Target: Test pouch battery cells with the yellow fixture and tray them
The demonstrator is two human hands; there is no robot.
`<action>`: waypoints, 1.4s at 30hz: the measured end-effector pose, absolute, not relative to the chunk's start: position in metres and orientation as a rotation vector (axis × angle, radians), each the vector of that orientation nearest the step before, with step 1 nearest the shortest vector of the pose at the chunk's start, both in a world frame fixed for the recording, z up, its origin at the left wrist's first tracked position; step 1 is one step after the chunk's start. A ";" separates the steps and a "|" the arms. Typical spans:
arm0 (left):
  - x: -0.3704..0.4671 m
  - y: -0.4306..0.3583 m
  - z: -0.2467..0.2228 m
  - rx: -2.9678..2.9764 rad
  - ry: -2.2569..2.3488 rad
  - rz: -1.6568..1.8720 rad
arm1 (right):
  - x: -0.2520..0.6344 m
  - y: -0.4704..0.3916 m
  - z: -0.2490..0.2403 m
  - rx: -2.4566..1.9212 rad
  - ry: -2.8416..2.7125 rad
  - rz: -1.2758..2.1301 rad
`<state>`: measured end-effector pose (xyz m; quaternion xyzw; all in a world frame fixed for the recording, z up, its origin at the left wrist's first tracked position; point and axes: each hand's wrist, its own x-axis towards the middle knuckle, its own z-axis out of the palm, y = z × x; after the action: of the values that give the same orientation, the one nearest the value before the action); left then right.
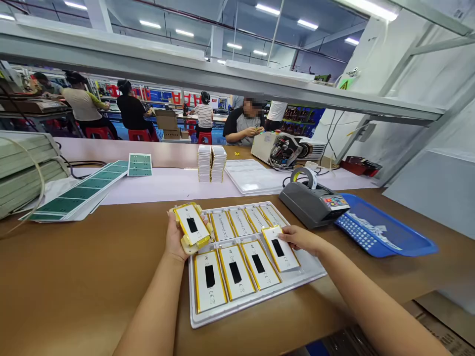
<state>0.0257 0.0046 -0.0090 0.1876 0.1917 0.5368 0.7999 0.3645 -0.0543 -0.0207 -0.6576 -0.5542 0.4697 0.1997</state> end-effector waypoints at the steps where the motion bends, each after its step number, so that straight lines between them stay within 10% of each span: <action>1: 0.026 0.004 -0.009 0.407 0.409 1.153 | 0.360 -0.055 -0.020 -1.859 -1.590 1.276; 12: 0.024 0.013 -0.012 0.430 0.433 1.155 | 0.384 -0.035 0.026 -2.549 -1.853 0.040; 42: 0.021 0.004 -0.018 0.341 0.288 1.107 | 0.349 0.039 0.045 -2.283 -1.947 0.692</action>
<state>0.0209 0.0045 -0.0184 0.1606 0.1358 0.5214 0.8270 0.3490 0.0392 0.0452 -0.7411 -0.6319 0.2246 0.0314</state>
